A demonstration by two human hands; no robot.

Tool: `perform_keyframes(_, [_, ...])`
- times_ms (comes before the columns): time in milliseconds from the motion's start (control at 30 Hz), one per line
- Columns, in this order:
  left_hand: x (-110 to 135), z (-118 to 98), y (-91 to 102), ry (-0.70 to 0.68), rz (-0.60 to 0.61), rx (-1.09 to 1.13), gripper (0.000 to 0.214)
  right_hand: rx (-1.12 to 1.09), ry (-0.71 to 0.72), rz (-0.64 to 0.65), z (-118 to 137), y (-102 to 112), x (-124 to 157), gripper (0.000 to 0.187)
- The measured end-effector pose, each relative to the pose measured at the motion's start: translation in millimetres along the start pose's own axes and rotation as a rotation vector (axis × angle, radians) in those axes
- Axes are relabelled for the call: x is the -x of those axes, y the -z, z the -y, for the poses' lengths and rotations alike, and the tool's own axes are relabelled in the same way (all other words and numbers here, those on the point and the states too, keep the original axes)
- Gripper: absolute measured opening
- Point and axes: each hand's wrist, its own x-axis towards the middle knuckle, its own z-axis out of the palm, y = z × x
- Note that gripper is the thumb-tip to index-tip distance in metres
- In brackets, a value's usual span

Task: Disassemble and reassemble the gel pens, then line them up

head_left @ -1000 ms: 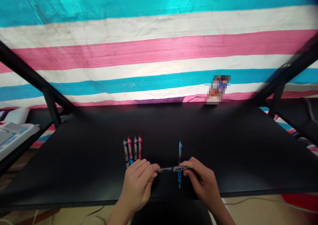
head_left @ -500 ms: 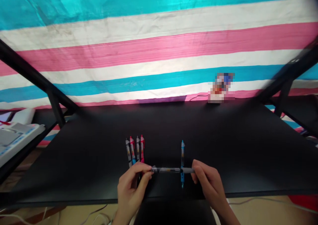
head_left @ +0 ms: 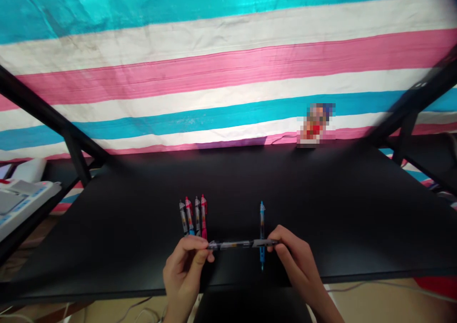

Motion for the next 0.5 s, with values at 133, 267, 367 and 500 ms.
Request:
perform_keyframes(133, [2.9, -1.6, -4.2, 0.055, -0.041, 0.015, 0.017, -0.005, 0.001, -0.030, 0.0, -0.3, 0.4, 0.037])
perform_keyframes(267, [3.6, -1.4, -6.0, 0.056, -0.031, 0.032, 0.019, -0.011, 0.012, -0.049, 0.7, 0.3, 1.3, 0.019])
perform_keyframes(367, [2.6, -3.0, -7.9, 0.064, -0.038, 0.055, 0.019, -0.017, 0.019, -0.035, 4.3, 0.3, -0.4, 0.027])
perform_keyframes(500, [1.8, -5.0, -9.5, 0.060, -0.044, 0.065, 0.021, -0.032, 0.026, -0.035, 5.2, 0.0, -3.0, 0.034])
